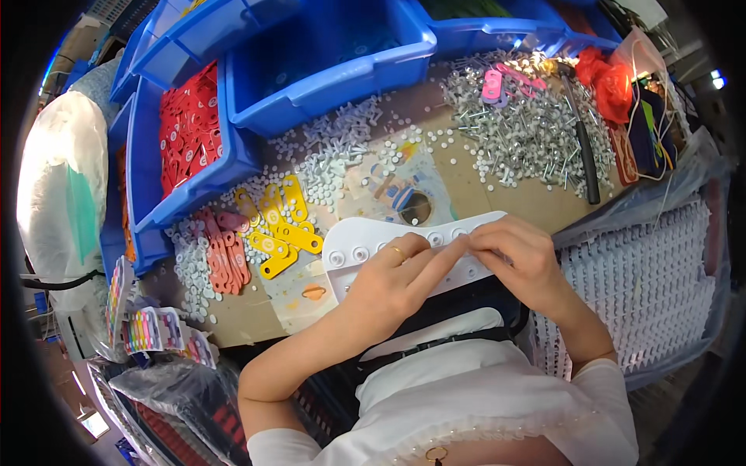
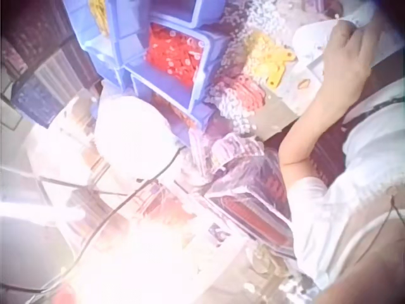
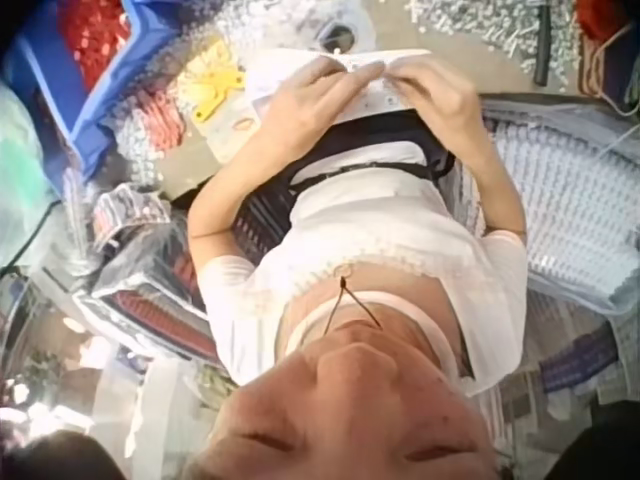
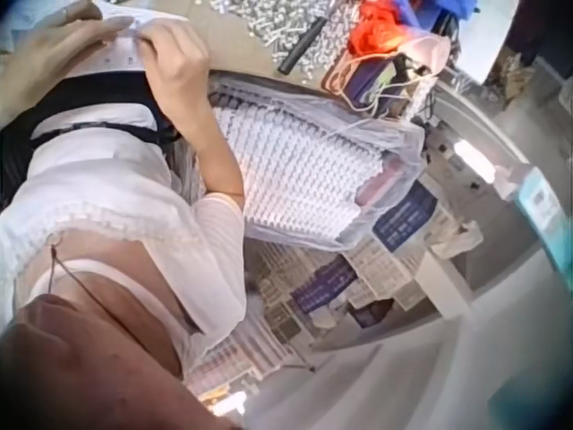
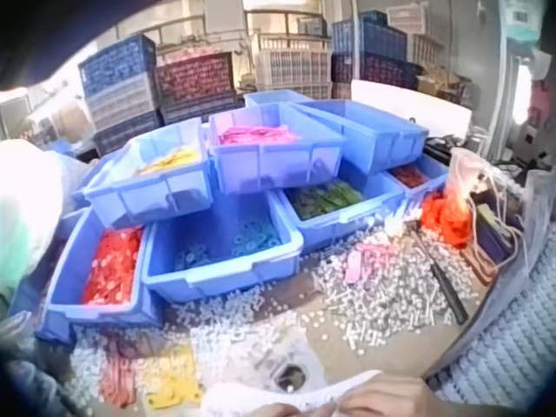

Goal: Assembling toy xylophones by placing metal keys and plastic pegs into a base and securing them with a small mallet.

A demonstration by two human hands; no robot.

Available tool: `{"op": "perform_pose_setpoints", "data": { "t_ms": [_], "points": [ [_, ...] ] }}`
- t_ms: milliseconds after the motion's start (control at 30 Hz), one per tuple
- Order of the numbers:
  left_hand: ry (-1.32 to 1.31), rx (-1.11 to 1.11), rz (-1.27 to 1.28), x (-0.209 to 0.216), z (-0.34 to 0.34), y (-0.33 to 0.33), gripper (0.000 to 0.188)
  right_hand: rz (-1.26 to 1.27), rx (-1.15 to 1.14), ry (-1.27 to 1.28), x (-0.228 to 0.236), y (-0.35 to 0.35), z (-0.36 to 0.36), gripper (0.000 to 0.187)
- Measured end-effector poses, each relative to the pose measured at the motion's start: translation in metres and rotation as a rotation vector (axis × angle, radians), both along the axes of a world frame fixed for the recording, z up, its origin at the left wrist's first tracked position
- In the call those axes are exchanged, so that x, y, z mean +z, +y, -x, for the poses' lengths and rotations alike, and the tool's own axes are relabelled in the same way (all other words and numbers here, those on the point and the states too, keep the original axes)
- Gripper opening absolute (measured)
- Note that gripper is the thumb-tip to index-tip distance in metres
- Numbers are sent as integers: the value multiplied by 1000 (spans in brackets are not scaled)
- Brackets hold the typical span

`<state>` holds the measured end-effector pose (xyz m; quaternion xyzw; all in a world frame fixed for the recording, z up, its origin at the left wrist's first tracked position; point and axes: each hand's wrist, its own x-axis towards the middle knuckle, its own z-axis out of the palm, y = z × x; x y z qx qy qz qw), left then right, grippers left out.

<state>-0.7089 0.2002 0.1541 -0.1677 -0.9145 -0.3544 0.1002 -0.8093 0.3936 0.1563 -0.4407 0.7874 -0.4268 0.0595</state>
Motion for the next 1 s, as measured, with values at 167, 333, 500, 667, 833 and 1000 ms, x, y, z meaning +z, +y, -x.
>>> {"op": "perform_pose_setpoints", "data": {
  "t_ms": [167, 333, 500, 667, 833, 1000],
  "points": [
    [-34, -54, 19, 2, 1, -3, 52, -47, 91, 269, 1, -2, -2, 17],
    [-15, 117, 81, 10, 1, -17, 43, -18, -52, 2, -5, 8, 16, 12],
    [-69, 90, 211, 14, 17, -23, 39, -200, -335, 316, -21, -3, 81, 9],
    [-34, 43, 118, 4, 63, -28, 28, -187, -336, 303, -27, 3, 87, 7],
    [-43, -83, 52, -22, 125, 2, 19, 229, -484, -238, -28, 20, 82, 12],
    [27, 21, 428, -33, 139, 33, 13, 252, -490, -355, -15, 31, 56, 16]
  ]
}}
